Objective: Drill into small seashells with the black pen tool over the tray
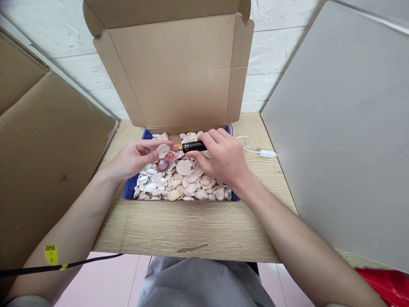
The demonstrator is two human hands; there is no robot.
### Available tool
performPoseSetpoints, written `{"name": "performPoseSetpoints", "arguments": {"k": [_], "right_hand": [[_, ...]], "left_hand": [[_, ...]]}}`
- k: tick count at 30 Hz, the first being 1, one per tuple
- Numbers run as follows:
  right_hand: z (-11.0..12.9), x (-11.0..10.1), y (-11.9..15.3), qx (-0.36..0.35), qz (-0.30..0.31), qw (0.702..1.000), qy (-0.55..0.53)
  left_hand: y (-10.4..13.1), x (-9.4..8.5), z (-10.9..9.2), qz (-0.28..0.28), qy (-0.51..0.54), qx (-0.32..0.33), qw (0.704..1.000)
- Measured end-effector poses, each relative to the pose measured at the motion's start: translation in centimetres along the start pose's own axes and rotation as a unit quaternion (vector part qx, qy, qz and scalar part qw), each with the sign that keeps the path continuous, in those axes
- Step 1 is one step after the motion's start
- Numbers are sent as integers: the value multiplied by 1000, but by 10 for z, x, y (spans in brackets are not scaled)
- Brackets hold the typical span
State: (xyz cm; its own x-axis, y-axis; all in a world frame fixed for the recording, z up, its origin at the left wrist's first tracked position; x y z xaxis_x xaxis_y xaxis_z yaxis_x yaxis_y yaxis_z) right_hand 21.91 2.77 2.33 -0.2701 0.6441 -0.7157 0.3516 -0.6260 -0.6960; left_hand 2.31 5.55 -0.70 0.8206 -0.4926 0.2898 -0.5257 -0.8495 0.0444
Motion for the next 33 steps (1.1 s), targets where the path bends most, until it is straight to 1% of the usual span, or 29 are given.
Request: {"name": "performPoseSetpoints", "arguments": {"k": [4,7,10,14,17,22,26,29,33], "right_hand": [[2,4,2,-2,37,999,-3],[4,5,2,-15,40,999,-6],[3,1,1,-17,16,1000,8],[4,-7,0,-35,-47,998,30],[5,-10,0,-53,-68,996,31],[4,-11,0,-54,-84,995,25],[4,-12,1,-55,-95,994,24],[3,-11,1,-47,-87,995,19],[1,-7,0,-29,-59,998,12]], "left_hand": [[-1,-3,-3,-24,-24,28,999],[-1,-5,-3,-30,-42,38,998],[-1,-6,-2,-35,-60,33,997],[-1,-7,-1,-40,-50,12,998],[-1,-5,0,-54,-47,-4,997],[-1,-2,-1,-66,-50,-9,997],[-1,-1,-2,-58,-45,-8,997],[-1,-1,-3,-55,-49,-1,997],[-1,-1,-3,-55,-47,4,997]]}}
Point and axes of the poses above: each hand's wrist, its own y-axis away from the middle knuckle, its own x-axis out of the palm, z = x × y, the point moved 6 cm from there along -y, towards the middle knuckle, and after that the axes turned 15 degrees about y, right-handed, at the moved point
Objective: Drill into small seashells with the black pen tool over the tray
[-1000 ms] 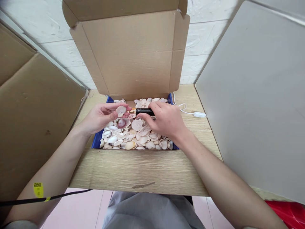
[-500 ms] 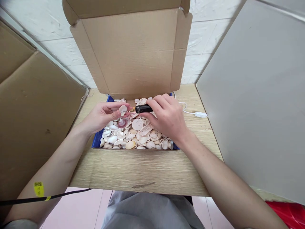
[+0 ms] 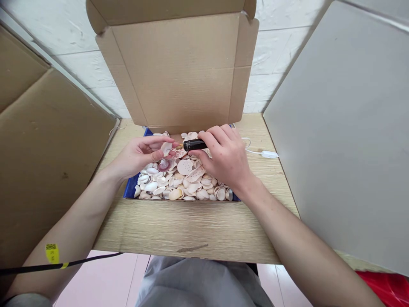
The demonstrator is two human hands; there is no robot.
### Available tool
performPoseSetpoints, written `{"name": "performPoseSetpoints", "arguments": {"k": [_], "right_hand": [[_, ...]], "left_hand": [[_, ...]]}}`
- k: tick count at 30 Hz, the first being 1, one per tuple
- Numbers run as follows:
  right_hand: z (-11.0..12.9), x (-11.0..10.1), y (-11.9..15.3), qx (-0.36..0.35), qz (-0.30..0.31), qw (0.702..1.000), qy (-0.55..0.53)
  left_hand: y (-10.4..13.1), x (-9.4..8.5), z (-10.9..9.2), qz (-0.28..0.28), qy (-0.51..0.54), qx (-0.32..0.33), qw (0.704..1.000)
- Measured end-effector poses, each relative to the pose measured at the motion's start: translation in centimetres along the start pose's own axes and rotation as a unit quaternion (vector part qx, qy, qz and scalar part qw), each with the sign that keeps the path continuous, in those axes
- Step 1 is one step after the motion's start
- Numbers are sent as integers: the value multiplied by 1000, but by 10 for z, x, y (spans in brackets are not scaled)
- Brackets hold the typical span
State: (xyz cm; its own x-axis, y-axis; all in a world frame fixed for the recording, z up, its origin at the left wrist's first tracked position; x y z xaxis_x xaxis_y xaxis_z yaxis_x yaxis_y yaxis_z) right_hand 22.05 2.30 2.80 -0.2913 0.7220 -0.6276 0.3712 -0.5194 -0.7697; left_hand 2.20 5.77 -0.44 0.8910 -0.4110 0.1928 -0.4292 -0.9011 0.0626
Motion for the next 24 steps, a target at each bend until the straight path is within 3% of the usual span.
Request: {"name": "performPoseSetpoints", "arguments": {"k": [12,20,24], "right_hand": [[0,8,3,58,92,994,-13],[2,5,2,28,43,999,-2],[6,0,0,-21,13,1000,-4]], "left_hand": [[0,-2,-1,8,3,20,1000],[0,0,-2,-13,2,14,1000],[1,3,-1,-16,0,-8,1000]]}}
Point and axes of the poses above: each hand's wrist, its own y-axis away from the middle knuckle, its own x-axis out of the palm, z = x × y, the point moved 6 cm from there along -y, towards the middle knuckle, and after that the axes turned 15 degrees about y, right-handed, at the moved point
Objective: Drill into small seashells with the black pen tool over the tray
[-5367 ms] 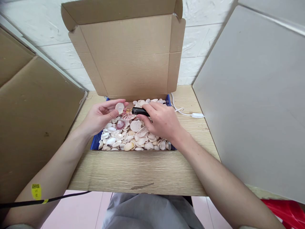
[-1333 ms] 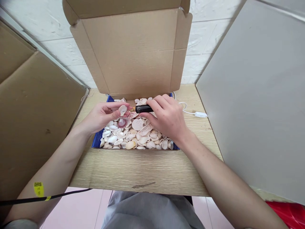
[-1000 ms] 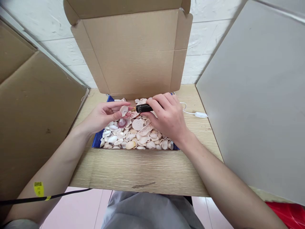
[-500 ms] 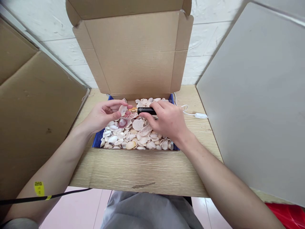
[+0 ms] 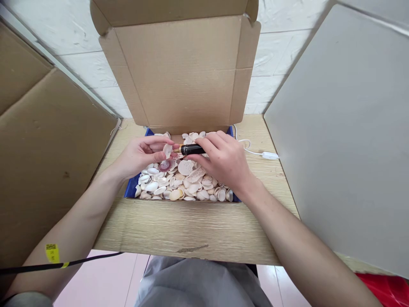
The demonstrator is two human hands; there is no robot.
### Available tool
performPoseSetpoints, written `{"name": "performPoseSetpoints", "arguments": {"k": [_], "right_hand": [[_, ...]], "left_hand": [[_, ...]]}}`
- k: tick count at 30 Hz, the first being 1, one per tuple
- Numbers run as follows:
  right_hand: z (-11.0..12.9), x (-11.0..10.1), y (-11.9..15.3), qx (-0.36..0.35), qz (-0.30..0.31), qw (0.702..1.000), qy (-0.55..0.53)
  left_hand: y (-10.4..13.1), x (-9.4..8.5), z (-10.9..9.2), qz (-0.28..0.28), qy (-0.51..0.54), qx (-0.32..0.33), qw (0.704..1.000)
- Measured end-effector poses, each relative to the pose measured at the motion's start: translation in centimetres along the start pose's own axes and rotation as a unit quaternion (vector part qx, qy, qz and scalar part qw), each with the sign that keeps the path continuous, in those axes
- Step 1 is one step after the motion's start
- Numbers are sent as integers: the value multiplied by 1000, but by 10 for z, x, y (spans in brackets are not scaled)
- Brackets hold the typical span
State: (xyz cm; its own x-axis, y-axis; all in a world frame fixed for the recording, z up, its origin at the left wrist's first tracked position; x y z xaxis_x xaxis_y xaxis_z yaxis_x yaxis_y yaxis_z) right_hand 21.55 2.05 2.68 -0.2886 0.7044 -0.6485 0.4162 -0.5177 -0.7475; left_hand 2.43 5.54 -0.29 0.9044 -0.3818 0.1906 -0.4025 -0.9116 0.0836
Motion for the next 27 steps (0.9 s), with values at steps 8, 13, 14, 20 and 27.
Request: {"name": "performPoseSetpoints", "arguments": {"k": [8,13,14,20,27], "right_hand": [[1,-7,0,-19,-36,999,0],[0,-6,1,-19,-28,999,0],[0,-5,1,-16,-23,1000,-2],[-2,1,1,1,9,1000,-3],[1,10,3,-1,81,997,-5]], "left_hand": [[1,3,3,27,28,-29,999],[1,2,5,35,21,-51,998],[1,3,5,36,23,-51,998],[0,5,5,35,29,-25,999],[-1,5,6,36,25,-24,999]]}}
Point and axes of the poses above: each hand's wrist, its own y-axis away from the middle knuckle, its own x-axis out of the palm, z = x × y, the point moved 6 cm from there along -y, towards the middle knuckle, and after that the axes turned 15 degrees about y, right-handed, at the moved point
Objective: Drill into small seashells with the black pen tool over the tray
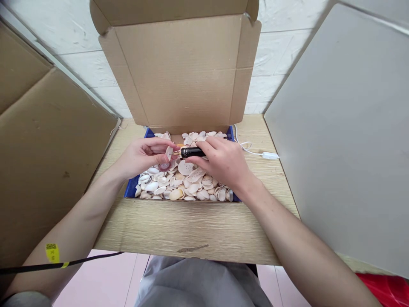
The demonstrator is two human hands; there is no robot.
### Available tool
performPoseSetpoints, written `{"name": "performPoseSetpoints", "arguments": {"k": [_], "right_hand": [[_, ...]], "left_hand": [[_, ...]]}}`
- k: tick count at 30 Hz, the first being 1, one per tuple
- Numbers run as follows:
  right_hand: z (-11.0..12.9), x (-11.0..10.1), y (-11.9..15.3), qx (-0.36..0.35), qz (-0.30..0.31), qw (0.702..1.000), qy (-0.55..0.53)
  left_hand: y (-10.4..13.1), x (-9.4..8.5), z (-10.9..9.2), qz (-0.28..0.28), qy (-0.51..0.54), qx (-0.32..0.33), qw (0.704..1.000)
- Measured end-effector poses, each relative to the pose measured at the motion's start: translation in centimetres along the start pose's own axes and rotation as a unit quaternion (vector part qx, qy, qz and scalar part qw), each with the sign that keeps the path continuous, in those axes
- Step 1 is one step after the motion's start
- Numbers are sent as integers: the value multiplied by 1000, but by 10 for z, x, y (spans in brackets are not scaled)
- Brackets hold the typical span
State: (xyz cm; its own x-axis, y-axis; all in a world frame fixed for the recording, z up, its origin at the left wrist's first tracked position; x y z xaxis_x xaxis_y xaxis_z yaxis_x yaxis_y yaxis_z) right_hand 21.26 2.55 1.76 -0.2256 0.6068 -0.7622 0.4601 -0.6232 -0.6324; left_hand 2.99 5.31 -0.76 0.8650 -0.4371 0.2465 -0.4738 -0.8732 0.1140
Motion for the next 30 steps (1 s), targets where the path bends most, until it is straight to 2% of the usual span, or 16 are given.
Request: {"name": "performPoseSetpoints", "arguments": {"k": [4,19,26,30], "right_hand": [[6,2,2,-47,29,998,-15],[6,-2,0,-32,5,999,-17],[6,-5,0,-38,-28,999,-7],[5,-5,0,-25,-28,999,3]], "left_hand": [[0,3,1,16,1,-23,1000],[2,5,-9,-2,-31,28,999],[2,4,-7,-18,-20,6,1000],[3,3,-6,-27,-24,-6,999]]}}
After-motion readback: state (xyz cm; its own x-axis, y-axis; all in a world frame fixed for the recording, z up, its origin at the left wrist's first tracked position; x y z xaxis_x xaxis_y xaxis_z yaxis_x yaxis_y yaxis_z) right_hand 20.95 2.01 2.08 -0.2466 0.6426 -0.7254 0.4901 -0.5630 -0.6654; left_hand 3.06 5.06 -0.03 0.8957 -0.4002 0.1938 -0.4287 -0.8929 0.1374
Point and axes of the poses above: each hand's wrist, its own y-axis away from the middle knuckle, its own x-axis out of the palm, z = x × y, the point moved 6 cm from there along -y, towards the middle knuckle, and after that the axes turned 15 degrees about y, right-handed, at the moved point
